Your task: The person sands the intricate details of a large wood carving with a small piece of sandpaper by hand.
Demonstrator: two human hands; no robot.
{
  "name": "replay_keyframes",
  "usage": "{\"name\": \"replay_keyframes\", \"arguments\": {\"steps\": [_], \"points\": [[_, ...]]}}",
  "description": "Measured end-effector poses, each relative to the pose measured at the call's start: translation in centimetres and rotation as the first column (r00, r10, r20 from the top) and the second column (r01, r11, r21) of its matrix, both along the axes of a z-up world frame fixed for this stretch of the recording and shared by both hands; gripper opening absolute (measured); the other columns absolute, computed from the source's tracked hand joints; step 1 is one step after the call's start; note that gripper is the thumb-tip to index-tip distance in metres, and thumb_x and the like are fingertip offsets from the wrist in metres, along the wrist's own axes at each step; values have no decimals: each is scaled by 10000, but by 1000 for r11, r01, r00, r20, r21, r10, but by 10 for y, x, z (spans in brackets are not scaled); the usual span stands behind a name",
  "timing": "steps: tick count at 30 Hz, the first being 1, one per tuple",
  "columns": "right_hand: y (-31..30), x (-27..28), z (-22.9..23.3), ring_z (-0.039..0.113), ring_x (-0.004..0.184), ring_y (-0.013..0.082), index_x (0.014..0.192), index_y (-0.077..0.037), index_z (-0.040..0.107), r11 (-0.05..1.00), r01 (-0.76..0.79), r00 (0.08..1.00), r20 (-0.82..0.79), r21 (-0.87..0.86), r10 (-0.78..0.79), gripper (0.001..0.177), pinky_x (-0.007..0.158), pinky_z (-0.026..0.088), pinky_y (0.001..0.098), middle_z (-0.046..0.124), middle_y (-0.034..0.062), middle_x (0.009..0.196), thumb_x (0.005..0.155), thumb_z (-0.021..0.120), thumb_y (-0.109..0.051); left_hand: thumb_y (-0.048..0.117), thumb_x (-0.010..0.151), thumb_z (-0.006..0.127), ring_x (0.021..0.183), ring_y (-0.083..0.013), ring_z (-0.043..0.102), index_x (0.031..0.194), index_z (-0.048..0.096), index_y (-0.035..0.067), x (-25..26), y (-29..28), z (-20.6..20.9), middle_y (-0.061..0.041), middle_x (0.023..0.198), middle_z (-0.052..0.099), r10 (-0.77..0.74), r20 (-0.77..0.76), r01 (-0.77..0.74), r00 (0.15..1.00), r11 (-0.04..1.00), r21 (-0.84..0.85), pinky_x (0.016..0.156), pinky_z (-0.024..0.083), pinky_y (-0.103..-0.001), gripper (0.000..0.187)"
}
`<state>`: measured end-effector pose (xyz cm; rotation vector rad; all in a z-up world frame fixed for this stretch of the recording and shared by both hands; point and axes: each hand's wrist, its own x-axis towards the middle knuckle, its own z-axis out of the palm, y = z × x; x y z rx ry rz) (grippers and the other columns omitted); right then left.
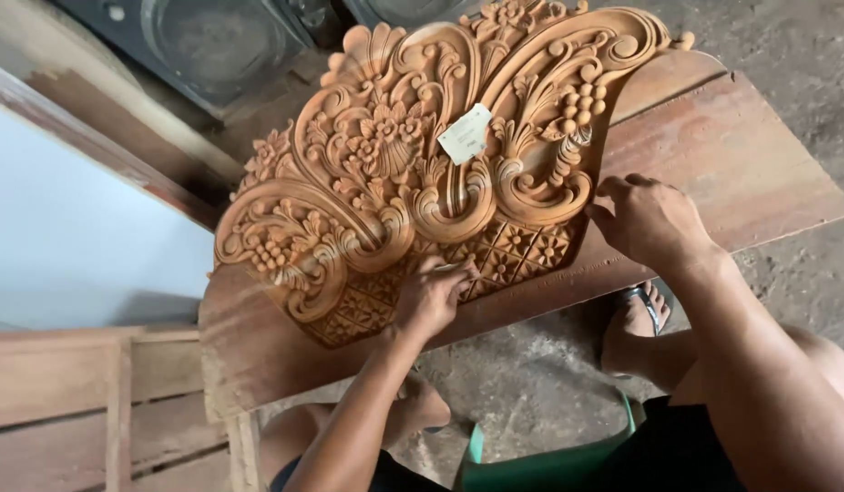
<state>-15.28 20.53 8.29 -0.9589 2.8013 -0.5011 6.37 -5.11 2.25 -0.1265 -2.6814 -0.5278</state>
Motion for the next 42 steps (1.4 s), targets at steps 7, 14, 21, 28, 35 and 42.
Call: {"name": "replay_keyframes", "arguments": {"steps": [7,14,21,28,35,42], "points": [[-10,0,-1,714,889,371,1260,-159,721,984,30,995,-90,-174,-47,357,768,577,486,730,146,1071,945,675,-321,91,1017,640,798,-177,676,1274,683,147,-128,65,-19,-66,1067,715,-136,72,122,988,979,166,615,551,-306,267],[-8,-2,6,721,880,355,1172,-158,741,955,61,994,-67,-290,-83,322,775,586,468,744,132,1030,955,714,-393,105,921,606,1005,-205,693,1181,751,246,-75,-36,-4,-26,1120,743,53,216,8,975,962,-272,850,574,-356,329],[-61,81,21,609,1285,310,1434,-73,544,853,-102,822,440,-511,362,668,1076,470,434,620,123,1423,902,706,-442,89,911,750,939,-233,697,1117,727,46,22,7,52,-112,1039,752,201,40,-57,979,80,995,778,569,-355,212],[-59,210,26,585,1431,388,1344,-57,662,682,-364,897,-42,-635,439,288,1197,472,457,744,206,1301,1130,601,-239,127,904,757,991,-151,656,1185,664,88,78,79,54,-11,1042,687,308,-219,320,926,-330,888,881,571,-323,299],[-44,237,8,688,1089,346,1507,-89,522,714,-277,936,-12,-643,353,524,899,590,375,593,212,1399,985,559,-123,320,1053,613,863,-233,606,1162,680,3,94,86,60,-97,941,680,165,306,-287,938,-129,949,746,498,-373,342],[-20,192,-54,624,876,289,1308,-89,682,745,-448,894,-265,-493,362,423,704,582,384,668,161,1043,891,720,-148,299,1007,619,1037,-243,677,1171,711,-14,62,101,13,-180,1117,743,18,318,-319,948,12,948,1010,498,-470,365]]}}
